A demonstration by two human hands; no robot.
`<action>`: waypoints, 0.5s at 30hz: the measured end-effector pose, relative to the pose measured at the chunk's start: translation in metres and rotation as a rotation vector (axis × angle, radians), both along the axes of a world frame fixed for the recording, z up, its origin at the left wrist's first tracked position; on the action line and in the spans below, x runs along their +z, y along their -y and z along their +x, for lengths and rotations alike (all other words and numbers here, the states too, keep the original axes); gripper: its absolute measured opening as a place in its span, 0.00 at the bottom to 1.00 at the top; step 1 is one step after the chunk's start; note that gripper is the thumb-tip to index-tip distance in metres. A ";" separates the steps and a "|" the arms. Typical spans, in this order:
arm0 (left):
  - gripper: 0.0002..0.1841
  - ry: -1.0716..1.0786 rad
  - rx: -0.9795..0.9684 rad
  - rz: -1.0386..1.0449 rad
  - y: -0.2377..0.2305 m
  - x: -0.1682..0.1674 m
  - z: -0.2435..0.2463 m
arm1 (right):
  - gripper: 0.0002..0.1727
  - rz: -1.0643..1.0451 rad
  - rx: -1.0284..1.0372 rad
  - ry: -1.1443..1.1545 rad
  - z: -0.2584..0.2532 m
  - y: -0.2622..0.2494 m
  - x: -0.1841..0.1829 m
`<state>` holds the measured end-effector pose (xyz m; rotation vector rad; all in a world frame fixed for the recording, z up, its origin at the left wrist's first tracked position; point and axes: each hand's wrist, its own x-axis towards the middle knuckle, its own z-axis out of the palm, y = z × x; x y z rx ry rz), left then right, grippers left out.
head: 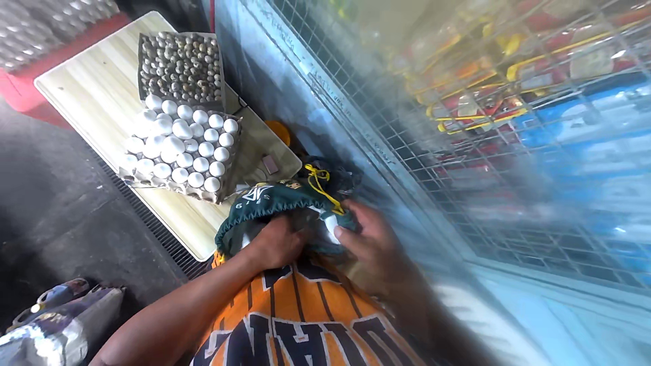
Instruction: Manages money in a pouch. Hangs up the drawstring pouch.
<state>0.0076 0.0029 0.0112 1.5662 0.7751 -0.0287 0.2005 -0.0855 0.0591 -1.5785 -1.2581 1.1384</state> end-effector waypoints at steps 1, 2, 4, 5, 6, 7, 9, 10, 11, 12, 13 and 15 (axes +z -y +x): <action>0.22 -0.003 -0.035 0.007 -0.001 0.000 -0.002 | 0.17 -0.010 -0.024 -0.012 0.001 0.003 -0.001; 0.25 -0.003 -0.078 0.018 -0.002 0.001 -0.005 | 0.19 -0.021 -0.058 -0.017 0.003 0.006 -0.003; 0.25 0.012 -0.130 0.049 -0.003 0.005 -0.015 | 0.20 -0.025 -0.107 -0.012 0.007 0.012 -0.005; 0.24 0.022 -0.136 0.073 -0.003 0.009 -0.023 | 0.20 -0.016 -0.118 -0.002 0.007 0.016 -0.004; 0.24 0.044 -0.122 0.108 -0.003 0.016 -0.036 | 0.19 -0.002 -0.117 0.014 0.006 0.020 -0.002; 0.23 0.092 -0.084 0.143 -0.005 0.024 -0.051 | 0.17 0.015 -0.110 0.018 0.005 0.024 0.001; 0.18 0.244 0.075 0.166 -0.013 0.037 -0.088 | 0.15 0.063 -0.104 -0.014 0.003 0.033 0.007; 0.17 0.294 0.187 0.195 -0.020 0.039 -0.105 | 0.14 0.100 -0.113 -0.039 0.003 0.036 0.009; 0.17 0.296 0.277 0.262 -0.028 0.036 -0.117 | 0.15 0.137 -0.120 -0.063 0.005 0.040 0.012; 0.20 0.231 0.297 0.334 -0.038 0.025 -0.124 | 0.15 0.168 -0.131 -0.084 0.006 0.042 0.016; 0.28 0.129 0.241 0.336 -0.047 0.008 -0.128 | 0.17 0.191 -0.153 -0.109 0.008 0.043 0.021; 0.46 0.019 0.039 0.117 -0.053 -0.038 -0.120 | 0.21 0.215 -0.213 -0.195 0.012 0.045 0.030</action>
